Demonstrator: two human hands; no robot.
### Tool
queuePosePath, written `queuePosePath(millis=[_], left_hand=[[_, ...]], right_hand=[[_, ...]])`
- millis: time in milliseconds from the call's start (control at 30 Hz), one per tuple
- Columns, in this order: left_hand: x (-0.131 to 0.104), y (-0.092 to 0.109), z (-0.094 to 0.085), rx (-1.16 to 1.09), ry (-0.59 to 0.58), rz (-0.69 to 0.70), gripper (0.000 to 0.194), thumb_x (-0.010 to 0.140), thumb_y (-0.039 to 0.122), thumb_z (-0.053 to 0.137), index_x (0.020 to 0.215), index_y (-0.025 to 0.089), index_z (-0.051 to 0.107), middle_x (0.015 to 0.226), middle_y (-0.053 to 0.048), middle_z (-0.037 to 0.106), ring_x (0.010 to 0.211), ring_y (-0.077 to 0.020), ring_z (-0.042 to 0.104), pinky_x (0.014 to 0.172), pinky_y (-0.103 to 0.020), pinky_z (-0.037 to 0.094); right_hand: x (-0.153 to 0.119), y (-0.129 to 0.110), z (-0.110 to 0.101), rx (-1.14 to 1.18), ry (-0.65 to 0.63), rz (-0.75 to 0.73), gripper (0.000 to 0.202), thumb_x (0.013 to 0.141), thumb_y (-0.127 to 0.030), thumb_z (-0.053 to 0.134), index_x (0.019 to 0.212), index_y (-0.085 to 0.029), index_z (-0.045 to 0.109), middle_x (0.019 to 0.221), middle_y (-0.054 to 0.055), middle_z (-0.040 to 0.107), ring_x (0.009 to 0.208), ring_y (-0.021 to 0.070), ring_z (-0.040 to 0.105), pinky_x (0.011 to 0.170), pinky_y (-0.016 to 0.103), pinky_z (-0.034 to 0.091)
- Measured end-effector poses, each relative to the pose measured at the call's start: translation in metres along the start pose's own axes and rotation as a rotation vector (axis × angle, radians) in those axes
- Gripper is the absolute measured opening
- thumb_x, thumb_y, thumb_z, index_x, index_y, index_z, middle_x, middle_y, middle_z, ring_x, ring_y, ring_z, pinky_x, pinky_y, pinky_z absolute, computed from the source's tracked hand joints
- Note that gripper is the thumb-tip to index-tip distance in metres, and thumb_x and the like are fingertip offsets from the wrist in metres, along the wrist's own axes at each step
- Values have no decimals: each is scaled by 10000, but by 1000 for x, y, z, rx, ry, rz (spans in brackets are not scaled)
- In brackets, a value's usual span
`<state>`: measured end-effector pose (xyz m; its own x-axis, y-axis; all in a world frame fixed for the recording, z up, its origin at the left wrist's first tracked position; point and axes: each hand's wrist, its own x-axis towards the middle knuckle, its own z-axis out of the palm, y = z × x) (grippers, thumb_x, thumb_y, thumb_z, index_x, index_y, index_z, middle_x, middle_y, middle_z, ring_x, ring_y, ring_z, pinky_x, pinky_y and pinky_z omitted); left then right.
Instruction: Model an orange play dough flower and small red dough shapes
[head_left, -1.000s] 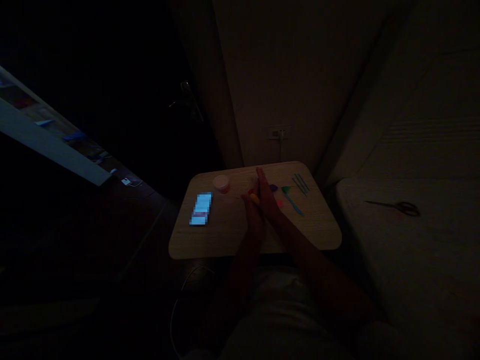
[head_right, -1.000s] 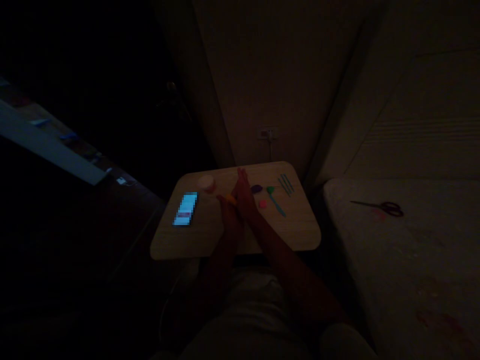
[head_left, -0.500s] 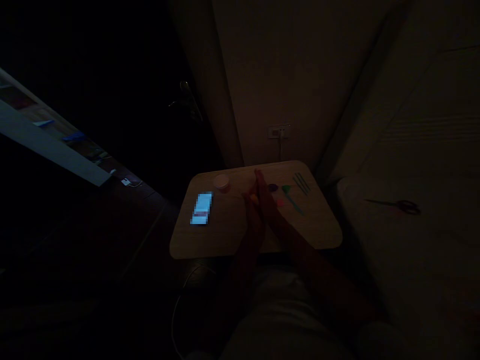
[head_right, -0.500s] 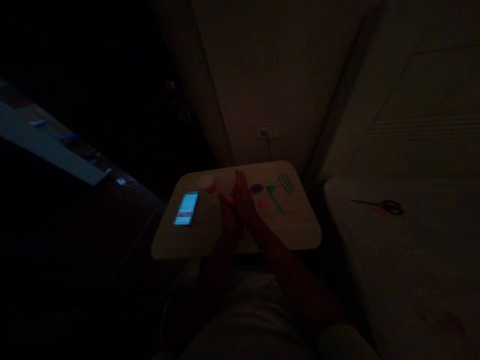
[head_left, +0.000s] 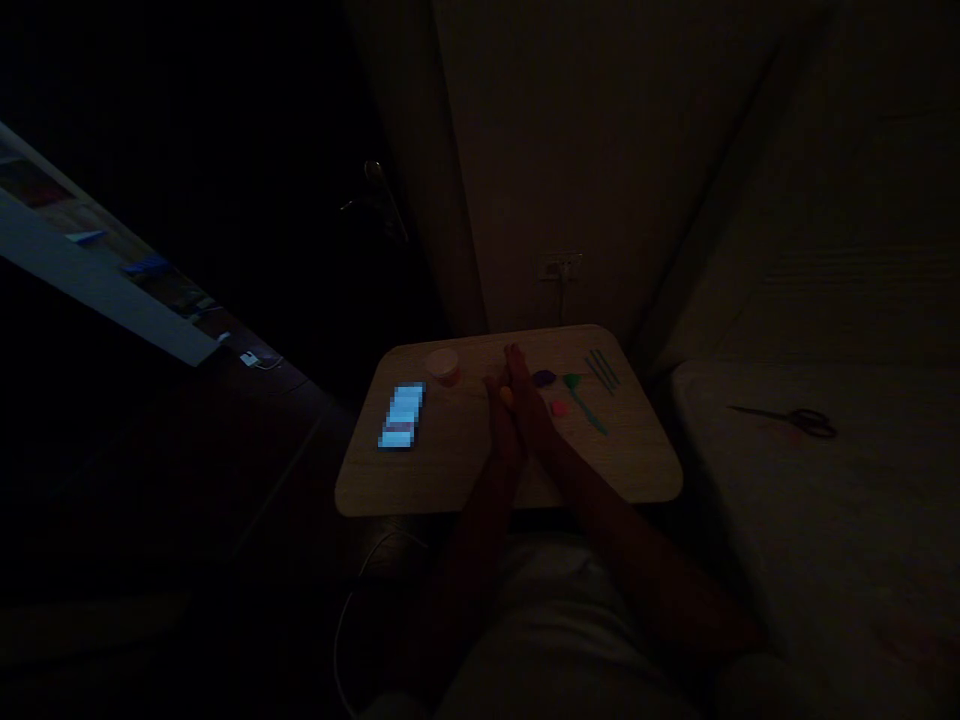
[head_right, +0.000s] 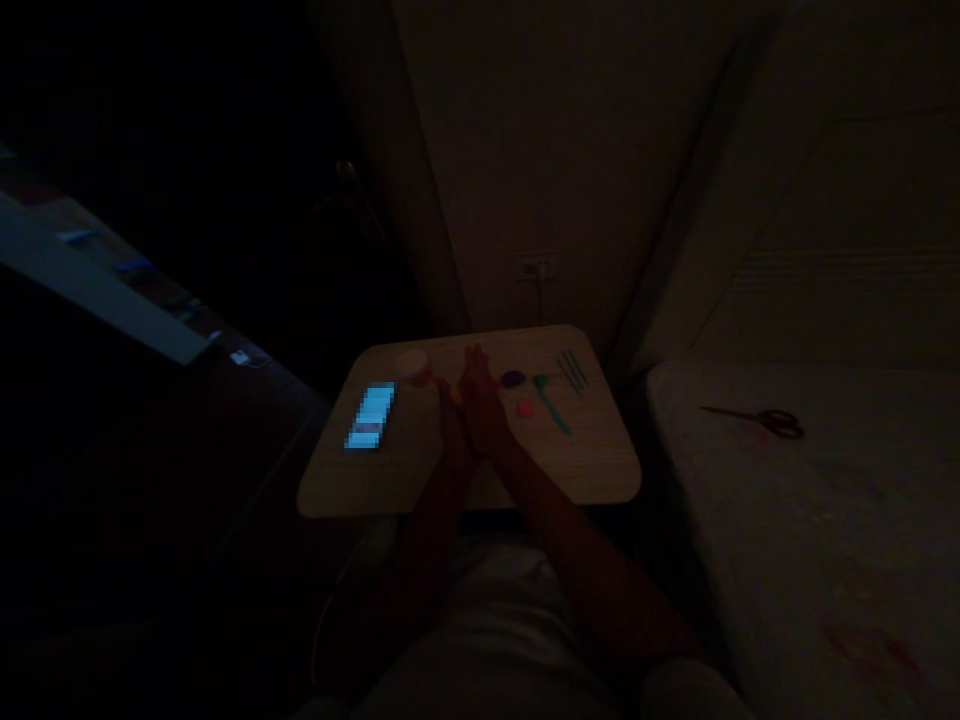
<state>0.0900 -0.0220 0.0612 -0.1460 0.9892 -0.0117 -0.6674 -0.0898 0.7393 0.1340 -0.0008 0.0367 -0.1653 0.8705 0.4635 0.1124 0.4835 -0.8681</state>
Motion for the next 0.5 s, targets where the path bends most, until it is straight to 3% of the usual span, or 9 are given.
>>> queuePosePath(millis=[100, 167, 233, 367, 433, 500], left_hand=[[-10, -11, 12, -17, -42, -94, 686, 1037, 624, 206, 1424, 200, 583, 1526, -92, 550, 1540, -239, 324, 1284, -401, 223], [-7, -9, 12, -15, -37, -85, 667, 1040, 614, 214, 1456, 218, 552, 1562, -71, 511, 1554, -235, 290, 1290, -403, 204], [3, 2, 6, 27, -1, -37, 617, 1059, 545, 190, 1473, 239, 530, 1578, -45, 493, 1552, -192, 293, 1297, -383, 179], [20, 24, -11, 38, 96, -86, 650, 1065, 439, 62, 1466, 243, 534, 1562, -32, 511, 1537, -138, 318, 1293, -338, 190], [16, 24, -11, 27, 74, -64, 619, 1065, 454, 106, 1457, 265, 546, 1529, -34, 548, 1527, -144, 342, 1285, -343, 224], [5, 18, -5, 3, 60, -33, 635, 1065, 482, 129, 1432, 216, 573, 1514, -70, 563, 1511, -183, 382, 1278, -361, 248]], right_hand=[[25, 13, -15, 44, 103, 133, 726, 1026, -682, 197, 1581, -243, 363, 1644, 66, 376, 1571, 275, 221, 1290, 519, 208], [22, 11, -14, 63, 121, 186, 767, 1013, -701, 188, 1577, -214, 370, 1651, 82, 361, 1576, 287, 204, 1292, 531, 192], [6, 1, -4, 65, 87, 172, 803, 998, -716, 219, 1606, -199, 306, 1686, 87, 282, 1584, 281, 172, 1299, 543, 147], [-23, -22, 20, 66, -57, 100, 715, 1023, -637, 301, 1628, -261, 248, 1708, 51, 222, 1584, 236, 182, 1293, 508, 191], [-17, -20, 22, 46, -47, 88, 713, 1031, -632, 246, 1626, -240, 261, 1702, 63, 238, 1588, 231, 165, 1296, 510, 169], [1, -8, 15, 11, 21, 107, 764, 1021, -660, 158, 1613, -195, 289, 1690, 99, 267, 1587, 244, 166, 1296, 531, 135]])
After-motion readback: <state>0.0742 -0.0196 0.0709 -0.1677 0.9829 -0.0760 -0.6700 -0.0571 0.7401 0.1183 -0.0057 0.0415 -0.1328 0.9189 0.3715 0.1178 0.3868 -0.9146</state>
